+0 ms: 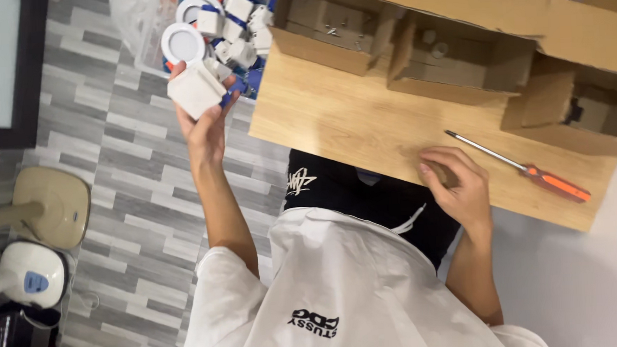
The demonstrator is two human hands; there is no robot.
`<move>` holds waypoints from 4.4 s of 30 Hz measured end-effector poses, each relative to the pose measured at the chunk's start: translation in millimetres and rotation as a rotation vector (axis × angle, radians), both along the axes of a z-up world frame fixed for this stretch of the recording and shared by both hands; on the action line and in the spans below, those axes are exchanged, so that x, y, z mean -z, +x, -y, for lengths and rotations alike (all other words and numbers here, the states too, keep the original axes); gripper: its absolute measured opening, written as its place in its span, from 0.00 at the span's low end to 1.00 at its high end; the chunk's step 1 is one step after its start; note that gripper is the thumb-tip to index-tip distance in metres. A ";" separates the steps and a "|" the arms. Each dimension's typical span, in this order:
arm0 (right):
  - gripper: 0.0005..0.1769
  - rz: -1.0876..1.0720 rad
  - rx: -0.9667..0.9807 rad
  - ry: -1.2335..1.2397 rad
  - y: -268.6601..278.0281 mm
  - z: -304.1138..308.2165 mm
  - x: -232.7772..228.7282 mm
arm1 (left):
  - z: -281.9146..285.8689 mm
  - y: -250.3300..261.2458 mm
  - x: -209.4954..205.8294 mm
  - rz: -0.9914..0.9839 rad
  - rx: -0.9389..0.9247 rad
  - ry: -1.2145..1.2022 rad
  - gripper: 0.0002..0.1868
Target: The person uses a screwdriver to tighten screws on a white and blue electrical socket. They separate the socket into its blue and white parts, inspect them, and then reassemble them. The person repeats the process of tightening the screws on the assembled socket.
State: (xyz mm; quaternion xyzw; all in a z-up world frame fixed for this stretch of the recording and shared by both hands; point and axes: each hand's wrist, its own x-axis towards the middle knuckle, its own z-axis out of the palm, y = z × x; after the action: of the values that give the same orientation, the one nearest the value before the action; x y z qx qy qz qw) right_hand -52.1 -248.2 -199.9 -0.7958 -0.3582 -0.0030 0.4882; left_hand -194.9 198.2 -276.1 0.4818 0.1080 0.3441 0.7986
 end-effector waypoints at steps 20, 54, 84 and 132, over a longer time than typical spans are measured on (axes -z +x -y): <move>0.39 0.062 -0.067 0.079 14.3 18.5 -6.7 | 235.7 107.6 -71.1 0.020 0.522 0.703 0.36; 0.27 0.046 -0.089 0.164 18.4 9.8 -7.0 | 237.7 100.2 -79.7 -0.032 0.520 0.463 0.13; 0.28 0.074 -0.088 0.169 17.8 8.4 -7.5 | 211.8 109.8 -112.8 0.130 0.537 1.070 0.12; 0.29 0.048 -0.093 0.164 18.8 11.0 -7.3 | 202.6 128.6 -111.5 0.102 0.351 1.128 0.08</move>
State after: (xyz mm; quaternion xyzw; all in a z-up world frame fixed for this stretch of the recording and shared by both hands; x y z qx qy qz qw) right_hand -33.3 -259.2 -192.6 -0.7354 -0.4050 -0.0288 0.5425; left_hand -66.3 -4.4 -164.7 0.8253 -0.2115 0.2338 0.4684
